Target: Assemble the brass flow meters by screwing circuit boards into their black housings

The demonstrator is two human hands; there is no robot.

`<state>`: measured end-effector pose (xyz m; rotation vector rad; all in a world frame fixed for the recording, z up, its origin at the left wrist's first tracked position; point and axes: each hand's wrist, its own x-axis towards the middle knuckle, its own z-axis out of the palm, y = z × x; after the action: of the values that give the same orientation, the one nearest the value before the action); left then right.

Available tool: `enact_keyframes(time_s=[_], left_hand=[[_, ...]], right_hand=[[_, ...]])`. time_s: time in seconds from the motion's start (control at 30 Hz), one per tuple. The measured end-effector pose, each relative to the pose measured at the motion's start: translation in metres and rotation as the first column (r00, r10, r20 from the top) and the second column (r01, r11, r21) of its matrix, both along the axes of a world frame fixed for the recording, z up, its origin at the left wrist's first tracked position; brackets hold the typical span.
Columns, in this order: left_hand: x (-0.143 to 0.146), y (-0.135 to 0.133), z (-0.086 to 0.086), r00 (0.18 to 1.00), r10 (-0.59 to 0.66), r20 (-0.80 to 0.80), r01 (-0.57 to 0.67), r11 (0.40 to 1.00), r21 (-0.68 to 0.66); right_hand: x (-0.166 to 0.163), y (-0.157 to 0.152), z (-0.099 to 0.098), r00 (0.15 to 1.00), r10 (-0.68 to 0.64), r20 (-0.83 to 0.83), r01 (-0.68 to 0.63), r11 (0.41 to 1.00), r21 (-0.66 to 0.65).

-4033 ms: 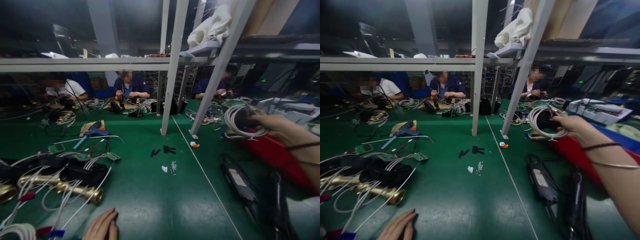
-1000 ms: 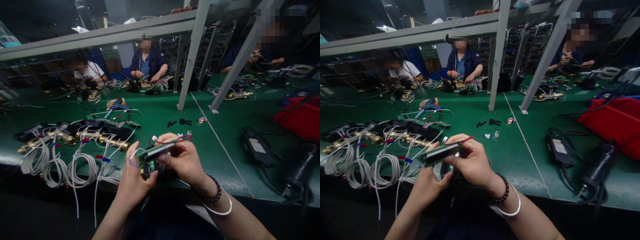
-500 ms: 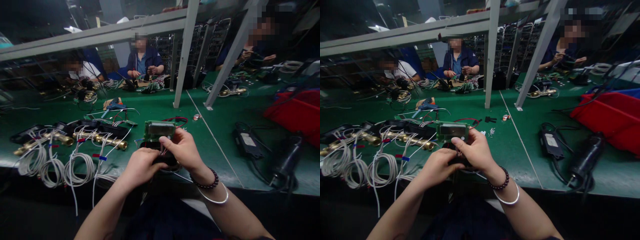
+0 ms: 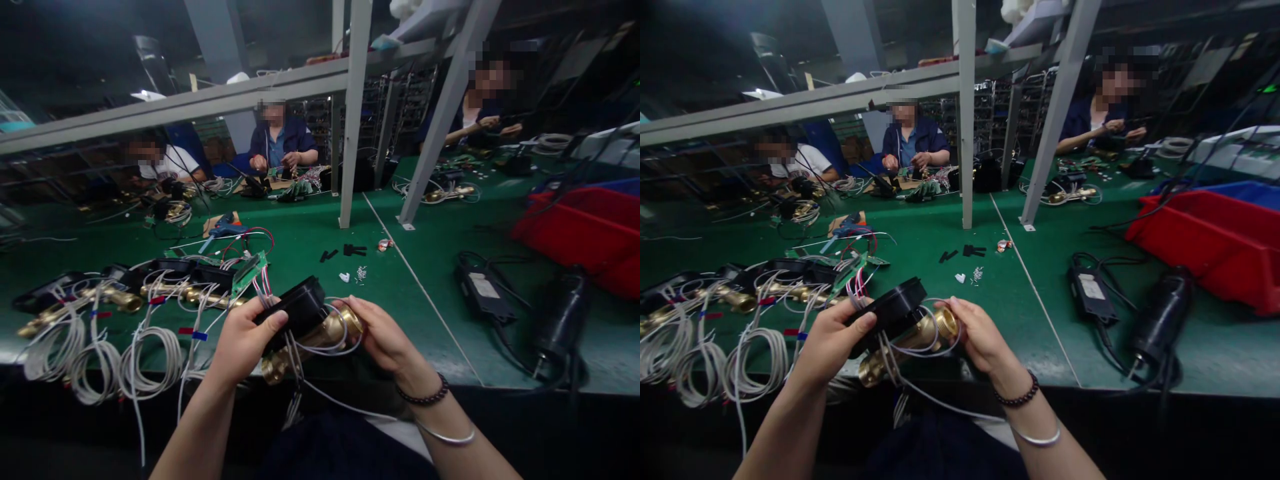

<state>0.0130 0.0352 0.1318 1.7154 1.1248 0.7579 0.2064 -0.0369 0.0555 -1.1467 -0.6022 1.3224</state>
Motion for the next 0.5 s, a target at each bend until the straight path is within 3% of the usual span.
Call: enact_keyframes(time_s=[0.13,0.2,0.3,0.33,0.4,0.5], left_hand=[[0.0,-0.002,-0.005,0.997,0.044,-0.066,-0.039,0.996,0.074],[0.002,-0.002,-0.011,0.993,0.048,-0.112,-0.035,0.992,0.122],[0.004,-0.002,-0.02,0.98,0.088,-0.18,-0.061,0.986,0.153],[0.004,-0.002,-0.023,0.974,0.116,-0.196,-0.086,0.984,0.155],[0.005,-0.001,-0.028,0.96,0.181,-0.214,-0.151,0.977,0.151],[0.007,0.001,-0.032,0.94,0.247,-0.234,-0.219,0.966,0.139]], right_hand=[[0.006,-0.001,0.014,0.966,-0.184,0.18,0.177,0.983,0.055],[0.001,-0.007,0.024,0.898,-0.266,0.351,0.23,0.963,0.143],[-0.016,-0.02,0.028,0.812,-0.229,0.537,0.145,0.97,0.195],[-0.023,-0.023,0.025,0.846,-0.162,0.508,0.103,0.984,0.143],[-0.034,-0.026,0.013,0.962,-0.043,0.269,0.047,0.999,-0.01],[-0.044,-0.024,-0.009,0.985,-0.083,-0.153,0.054,0.981,-0.185]])
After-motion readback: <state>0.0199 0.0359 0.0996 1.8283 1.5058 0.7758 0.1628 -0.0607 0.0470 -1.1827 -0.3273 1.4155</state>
